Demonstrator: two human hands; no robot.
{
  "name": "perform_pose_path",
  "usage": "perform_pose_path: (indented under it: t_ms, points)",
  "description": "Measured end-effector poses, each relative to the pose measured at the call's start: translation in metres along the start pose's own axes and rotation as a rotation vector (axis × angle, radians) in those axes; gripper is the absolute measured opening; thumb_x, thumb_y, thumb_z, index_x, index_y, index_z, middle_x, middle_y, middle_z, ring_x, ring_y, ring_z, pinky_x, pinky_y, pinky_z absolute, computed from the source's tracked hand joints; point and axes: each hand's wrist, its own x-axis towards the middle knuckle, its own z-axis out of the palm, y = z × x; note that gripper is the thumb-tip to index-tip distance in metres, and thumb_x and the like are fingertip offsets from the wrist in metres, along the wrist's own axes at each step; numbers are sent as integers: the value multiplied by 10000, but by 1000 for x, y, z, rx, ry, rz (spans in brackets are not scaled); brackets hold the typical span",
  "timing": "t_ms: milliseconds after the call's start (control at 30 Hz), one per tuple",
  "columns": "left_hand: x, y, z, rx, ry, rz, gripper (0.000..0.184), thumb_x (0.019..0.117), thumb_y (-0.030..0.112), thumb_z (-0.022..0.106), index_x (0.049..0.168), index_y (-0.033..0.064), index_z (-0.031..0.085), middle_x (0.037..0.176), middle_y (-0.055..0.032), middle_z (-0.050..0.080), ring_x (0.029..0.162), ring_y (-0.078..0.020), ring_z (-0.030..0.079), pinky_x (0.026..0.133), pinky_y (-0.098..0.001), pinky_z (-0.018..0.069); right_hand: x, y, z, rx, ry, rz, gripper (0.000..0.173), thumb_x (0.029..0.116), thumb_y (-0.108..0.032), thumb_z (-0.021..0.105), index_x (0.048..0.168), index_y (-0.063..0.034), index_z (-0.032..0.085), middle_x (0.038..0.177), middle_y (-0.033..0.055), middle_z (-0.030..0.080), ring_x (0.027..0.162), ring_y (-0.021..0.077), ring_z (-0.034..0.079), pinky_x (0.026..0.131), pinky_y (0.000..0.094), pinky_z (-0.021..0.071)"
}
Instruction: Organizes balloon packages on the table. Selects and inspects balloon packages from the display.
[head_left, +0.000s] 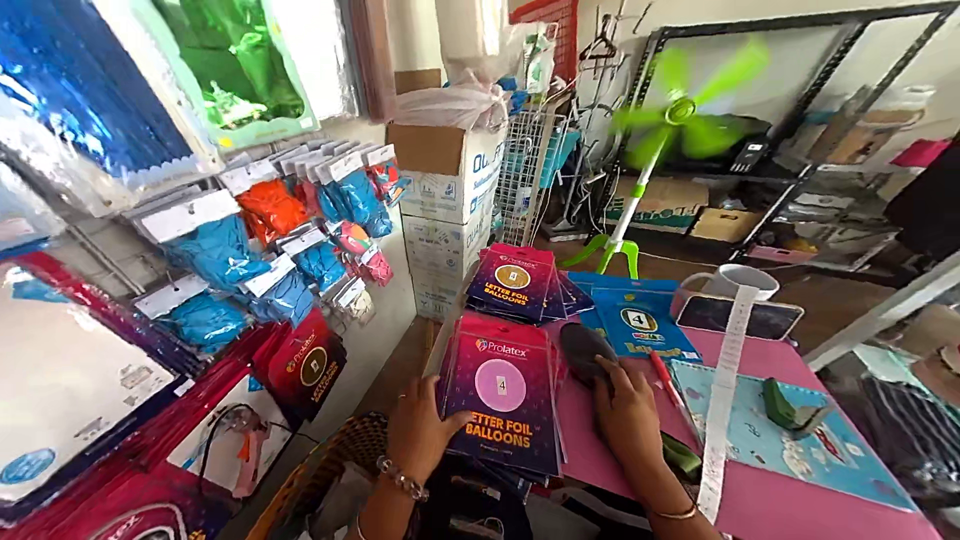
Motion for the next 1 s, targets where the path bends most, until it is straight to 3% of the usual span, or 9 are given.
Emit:
perform_pose_path:
  t_ms: [100,167,300,400,467,567,833,933,1000]
  points:
    - [15,-13,-6,-183,-131,-51,645,902,389,779,1395,34,562,1183,-178,683,1079,-314,671,988,-510,522,-1,2,1,25,2,10,322,972,-55,595,1277,-21,693,1325,312,605,1207,512,596,996,659,479]
    - [16,-18,-10,-214,-125,-18,477,946,311,740,1309,23,625,1162,-175,703,1069,-293,691,987,-493,533,-1,3,0,42,0,24,323,977,-54,595,1284,-28,689,1334,306,601,1223,511,586,1007,656,475]
    - [12,-22,-21,-189,138,142,255,1014,192,625,1178,20,718,1228,-160,682,1157,-268,654,1035,-461,509,-1,3,1,59,17,18,313,978,-62,584,1267,-22,698,1319,307,609,1205,515,594,989,666,477]
    - [20,-17,-39,-321,219,195,240,1043,153,568,1176,22,718,1114,-115,738,1055,-186,702,985,-415,542,-1,2,0,80,20,19,320,982,-72,580,1276,-20,693,1322,307,608,1206,511,596,994,662,475]
    - [35,-6,-50,-416,210,208,249,1049,138,550,1197,2,697,1109,-120,727,993,-155,700,912,-370,564,-1,2,-1,89,16,27,326,981,-73,580,1283,-17,688,1323,308,606,1205,511,596,995,658,477]
    - [79,19,-52,-578,175,129,290,1071,172,516,1260,-14,634,1094,-149,693,802,-164,687,660,-340,582,0,4,-1,87,3,41,333,983,-80,582,1295,-29,686,1335,302,602,1210,504,595,999,647,478]
    - [202,91,1,-1047,20,-132,376,1070,137,509,1408,-29,511,1280,-256,600,980,-280,669,823,-402,578,-7,2,-4,122,19,-7,332,954,-27,588,1266,42,681,1320,367,580,1207,571,570,1000,700,449]
    - [215,107,-2,-725,-55,-96,385,1073,179,509,1389,-40,539,1287,-267,613,1021,-307,685,871,-437,577,-7,-1,-9,115,-28,-19,340,963,-27,581,1276,84,657,1327,408,554,1220,601,547,1023,697,428]
    - [206,114,-16,-344,-95,-7,423,1070,254,510,1367,-43,564,1342,-272,599,1189,-361,634,1006,-525,503,-7,-5,-12,93,-52,-19,350,975,-50,566,1284,92,648,1337,404,551,1234,589,545,1047,659,431]
